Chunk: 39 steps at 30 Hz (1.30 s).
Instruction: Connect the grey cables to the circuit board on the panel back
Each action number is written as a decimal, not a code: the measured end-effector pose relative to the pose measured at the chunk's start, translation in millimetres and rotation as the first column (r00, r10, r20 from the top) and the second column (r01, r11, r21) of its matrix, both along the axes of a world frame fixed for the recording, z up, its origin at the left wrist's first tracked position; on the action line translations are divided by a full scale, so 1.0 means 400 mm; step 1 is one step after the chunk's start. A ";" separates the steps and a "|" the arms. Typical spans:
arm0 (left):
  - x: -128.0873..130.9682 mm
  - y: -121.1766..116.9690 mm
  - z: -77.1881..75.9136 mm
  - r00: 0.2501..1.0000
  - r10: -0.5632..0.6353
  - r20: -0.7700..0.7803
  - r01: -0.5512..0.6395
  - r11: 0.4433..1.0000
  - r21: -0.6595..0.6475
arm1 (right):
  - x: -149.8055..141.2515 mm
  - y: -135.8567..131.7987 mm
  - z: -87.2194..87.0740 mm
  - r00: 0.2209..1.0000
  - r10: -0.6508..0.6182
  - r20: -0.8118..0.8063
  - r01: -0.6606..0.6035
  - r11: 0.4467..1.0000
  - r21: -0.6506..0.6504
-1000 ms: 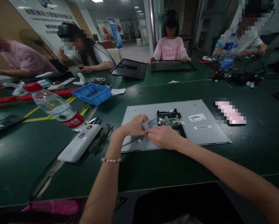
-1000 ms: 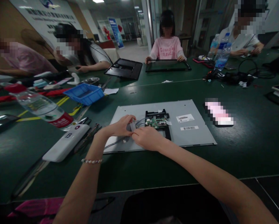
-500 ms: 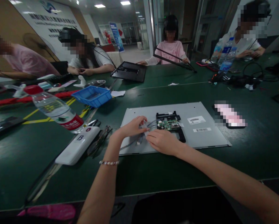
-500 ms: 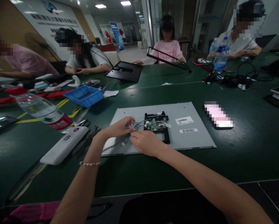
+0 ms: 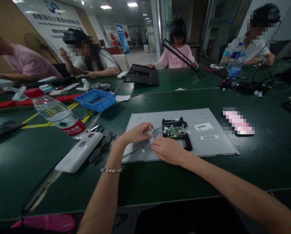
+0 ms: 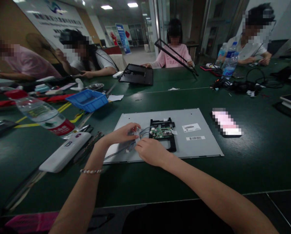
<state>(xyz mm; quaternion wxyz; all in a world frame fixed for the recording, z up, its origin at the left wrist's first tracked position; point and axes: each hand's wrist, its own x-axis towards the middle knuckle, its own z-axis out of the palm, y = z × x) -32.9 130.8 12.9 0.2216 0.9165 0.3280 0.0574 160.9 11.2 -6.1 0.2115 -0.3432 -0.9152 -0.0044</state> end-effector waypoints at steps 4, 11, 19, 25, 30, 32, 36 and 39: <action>-0.004 0.002 -0.001 1.000 0.002 0.006 -0.002 1.000 -0.020 | 0.001 -0.001 0.001 1.000 0.001 0.004 -0.001 1.000 -0.002; -0.004 0.010 -0.008 0.999 0.016 0.038 -0.016 1.000 -0.020 | 0.000 -0.006 0.010 1.000 0.004 0.000 -0.004 1.000 -0.026; -0.007 0.014 -0.011 0.988 0.132 0.081 -0.141 0.983 0.119 | 0.000 -0.009 0.014 1.000 0.014 0.015 -0.014 0.999 -0.044; -0.011 0.012 0.004 0.989 0.146 0.021 -0.147 0.987 0.066 | 0.006 -0.008 0.014 1.000 0.017 0.017 -0.016 0.999 -0.041; -0.002 0.007 0.013 0.992 0.122 0.032 -0.122 0.992 0.013 | 0.009 -0.007 0.015 1.000 0.019 0.002 -0.019 0.999 -0.042; 0.000 0.010 0.014 0.986 0.151 0.065 -0.154 0.987 0.043 | 0.010 -0.006 0.016 1.000 0.026 -0.017 -0.027 0.999 -0.030; -0.010 0.026 0.011 0.966 0.226 0.123 -0.243 0.958 0.151 | 0.014 -0.004 0.020 0.994 0.045 -0.097 -0.043 0.999 0.016; -0.024 0.039 0.001 0.953 0.265 0.145 -0.292 0.930 0.223 | 0.017 -0.004 0.024 0.991 0.050 -0.125 -0.046 0.998 0.034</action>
